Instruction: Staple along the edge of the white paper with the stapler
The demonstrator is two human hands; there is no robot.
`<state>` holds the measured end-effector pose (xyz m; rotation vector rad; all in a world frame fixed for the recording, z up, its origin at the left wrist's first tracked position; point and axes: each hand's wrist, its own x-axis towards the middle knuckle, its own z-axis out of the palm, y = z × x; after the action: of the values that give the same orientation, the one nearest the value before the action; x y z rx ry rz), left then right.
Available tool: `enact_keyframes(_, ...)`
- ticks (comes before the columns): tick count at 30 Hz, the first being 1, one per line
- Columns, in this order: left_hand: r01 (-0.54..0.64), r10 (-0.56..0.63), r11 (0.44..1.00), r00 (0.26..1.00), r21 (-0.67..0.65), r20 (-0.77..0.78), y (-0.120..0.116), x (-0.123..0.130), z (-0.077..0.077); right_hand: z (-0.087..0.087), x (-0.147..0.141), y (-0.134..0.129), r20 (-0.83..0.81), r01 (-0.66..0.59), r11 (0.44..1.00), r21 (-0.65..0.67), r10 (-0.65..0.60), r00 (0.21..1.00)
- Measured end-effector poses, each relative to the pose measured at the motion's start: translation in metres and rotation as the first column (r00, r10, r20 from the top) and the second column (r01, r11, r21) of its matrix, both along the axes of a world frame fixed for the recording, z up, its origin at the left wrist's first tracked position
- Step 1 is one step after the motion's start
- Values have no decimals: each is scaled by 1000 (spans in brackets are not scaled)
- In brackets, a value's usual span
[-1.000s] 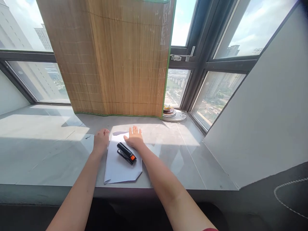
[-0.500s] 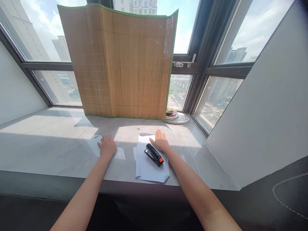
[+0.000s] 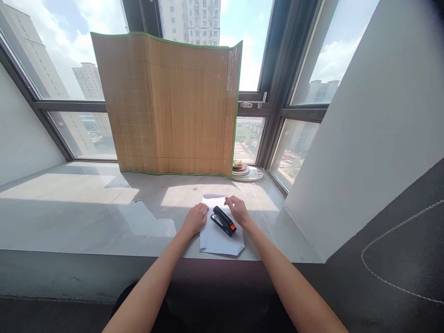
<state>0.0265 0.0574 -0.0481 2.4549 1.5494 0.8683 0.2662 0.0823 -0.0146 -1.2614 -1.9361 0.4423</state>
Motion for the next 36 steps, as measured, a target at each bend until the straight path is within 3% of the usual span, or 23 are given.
enact_keyframes(4,-14,14,1000,1000,9,-11,0,1,2,-8,9,-52,-1,-209,978,8,209,978)
enact_keyframes(8,-98,99,994,995,38,-20,-8,4,8,-17,10,-75,45,-117,993,11,117,992)
enact_keyframes(11,-158,157,987,984,-3,-82,-22,2,5,-25,14,-75,-17,-67,997,42,67,998)
enact_keyframes(16,-183,182,983,973,8,-139,-48,0,-12,-35,20,-68,-120,-126,989,83,135,983)
enact_keyframes(19,-194,192,981,968,0,-160,-56,1,-12,-36,19,-68,-131,-105,991,88,116,985)
enact_keyframes(24,-200,193,979,971,-31,-142,-53,2,-1,-32,18,-67,-152,-72,997,29,75,986)
enact_keyframes(30,-153,148,987,985,-51,-91,-48,-2,-1,-28,19,-64,-185,-43,999,-7,41,982)
enact_keyframes(33,-169,166,982,985,-85,-35,-48,-2,0,-22,20,-66,-319,11,1000,20,-4,948)
enact_keyframes(36,-160,173,979,980,-128,98,-46,-2,4,-16,25,-66,-491,157,987,-25,-149,858)
